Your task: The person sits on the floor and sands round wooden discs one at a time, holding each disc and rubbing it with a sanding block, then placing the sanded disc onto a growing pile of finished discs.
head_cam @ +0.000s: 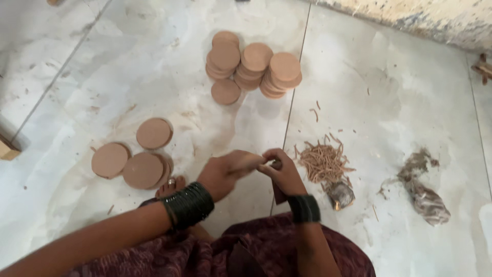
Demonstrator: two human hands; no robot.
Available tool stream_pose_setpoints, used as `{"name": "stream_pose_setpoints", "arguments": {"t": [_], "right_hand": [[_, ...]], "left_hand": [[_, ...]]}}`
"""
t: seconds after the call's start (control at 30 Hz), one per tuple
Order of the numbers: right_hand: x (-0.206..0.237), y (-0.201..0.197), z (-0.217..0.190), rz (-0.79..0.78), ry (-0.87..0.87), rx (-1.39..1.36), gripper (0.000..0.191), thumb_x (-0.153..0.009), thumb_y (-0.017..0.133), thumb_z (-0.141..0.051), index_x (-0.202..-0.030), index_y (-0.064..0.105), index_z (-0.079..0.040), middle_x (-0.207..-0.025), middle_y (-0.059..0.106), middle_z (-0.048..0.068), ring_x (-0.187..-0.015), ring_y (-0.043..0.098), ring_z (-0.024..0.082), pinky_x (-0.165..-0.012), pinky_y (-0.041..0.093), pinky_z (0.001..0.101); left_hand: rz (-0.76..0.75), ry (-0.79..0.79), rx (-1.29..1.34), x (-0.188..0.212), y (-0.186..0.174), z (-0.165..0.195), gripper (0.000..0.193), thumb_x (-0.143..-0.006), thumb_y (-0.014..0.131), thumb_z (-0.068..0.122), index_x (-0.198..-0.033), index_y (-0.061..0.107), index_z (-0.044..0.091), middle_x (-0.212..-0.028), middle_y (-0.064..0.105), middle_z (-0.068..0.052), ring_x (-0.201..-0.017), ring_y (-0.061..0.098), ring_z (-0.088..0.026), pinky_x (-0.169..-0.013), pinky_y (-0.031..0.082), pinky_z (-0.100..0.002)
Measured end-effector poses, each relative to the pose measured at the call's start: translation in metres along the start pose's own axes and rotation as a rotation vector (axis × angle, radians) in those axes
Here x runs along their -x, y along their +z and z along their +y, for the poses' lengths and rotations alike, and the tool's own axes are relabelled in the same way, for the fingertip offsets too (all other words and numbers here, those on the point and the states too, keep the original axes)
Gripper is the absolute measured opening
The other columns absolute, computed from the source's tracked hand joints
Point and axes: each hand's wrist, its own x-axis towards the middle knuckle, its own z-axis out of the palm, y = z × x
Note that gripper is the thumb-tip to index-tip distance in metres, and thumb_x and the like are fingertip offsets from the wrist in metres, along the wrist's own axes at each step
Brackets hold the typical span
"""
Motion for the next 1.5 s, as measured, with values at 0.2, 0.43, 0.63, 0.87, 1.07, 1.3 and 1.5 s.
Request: {"name": "stream_pose_setpoints", "arguments": {"t": [0.2, 0.43, 0.63, 0.87, 1.07, 1.3, 1.5], "right_hand": [[-0.021, 0.019, 0.059, 0.237, -0.103, 0.687, 0.094, -0.068, 0.097, -0.032, -0.145, 0.047, -0.009, -0.141, 0.05, 0.023, -0.128, 0.048, 0.038, -0.101, 0.047, 0.0475], [-0.004, 0.048, 0.087, 0.062, 0.393, 1.065, 0.093, -0.076, 0.083, -0.025, -0.156, 0.037, -0.031, -0.151, 0.042, 0.009, -0.137, 0.043, 0.035, -0.106, 0.049, 0.0465], [-0.018, 0.047, 0.095, 0.167, 0.371, 0.831, 0.074, -0.076, 0.071, -0.009, -0.145, 0.045, -0.018, -0.135, 0.053, 0.012, -0.124, 0.054, 0.035, -0.098, 0.053, 0.0459], [-0.02, 0.026, 0.046, 0.066, 0.194, -0.598, 0.072, -0.068, 0.052, 0.002, -0.14, 0.05, -0.005, -0.112, 0.061, 0.009, -0.104, 0.064, 0.023, -0.086, 0.062, 0.0365], [0.013, 0.072, -0.019, 0.024, 0.027, -0.684, 0.052, -0.11, 0.055, -0.021, -0.16, 0.05, -0.008, -0.116, 0.052, 0.006, -0.093, 0.045, 0.017, -0.077, 0.041, 0.0302], [0.014, 0.065, -0.042, 0.05, 0.06, -0.724, 0.04, -0.107, 0.045, -0.038, -0.13, 0.056, -0.007, -0.114, 0.064, 0.004, -0.103, 0.063, 0.015, -0.087, 0.055, 0.0338], [0.019, 0.086, -0.03, 0.194, 0.097, -0.626, 0.03, -0.109, 0.049, -0.038, -0.121, 0.055, -0.01, -0.099, 0.06, 0.004, -0.083, 0.059, 0.017, -0.068, 0.054, 0.0345]], "left_hand": [[0.017, -0.149, 0.019, 0.001, 0.016, -0.057, 0.041, -0.09, 0.066, 0.007, -0.13, 0.068, 0.017, -0.115, 0.077, -0.013, -0.104, 0.076, -0.025, -0.086, 0.061, -0.036], [0.076, -0.256, 0.121, -0.018, 0.012, -0.066, 0.041, -0.088, 0.069, 0.019, -0.128, 0.068, 0.015, -0.113, 0.078, -0.01, -0.101, 0.075, -0.019, -0.087, 0.06, -0.035], [0.074, -0.312, 0.123, -0.016, 0.01, -0.075, 0.04, -0.088, 0.074, 0.034, -0.123, 0.072, 0.013, -0.109, 0.08, -0.012, -0.1, 0.076, -0.023, -0.088, 0.059, -0.036], [0.128, -0.36, 0.025, -0.011, 0.004, -0.078, 0.041, -0.089, 0.072, 0.038, -0.122, 0.071, 0.014, -0.105, 0.078, -0.014, -0.095, 0.076, -0.027, -0.085, 0.059, -0.039], [0.2, -0.257, -0.058, -0.009, 0.009, -0.073, 0.035, -0.089, 0.072, 0.034, -0.116, 0.072, 0.012, -0.098, 0.077, -0.018, -0.09, 0.075, -0.034, -0.079, 0.059, -0.042], [0.239, -0.196, -0.062, -0.007, 0.008, -0.064, 0.031, -0.088, 0.072, 0.032, -0.112, 0.072, 0.011, -0.095, 0.077, -0.017, -0.088, 0.075, -0.035, -0.076, 0.06, -0.041], [0.27, -0.195, -0.051, -0.006, 0.008, -0.051, 0.028, -0.088, 0.071, 0.034, -0.105, 0.073, 0.011, -0.091, 0.077, -0.016, -0.086, 0.076, -0.034, -0.073, 0.06, -0.041]]}}
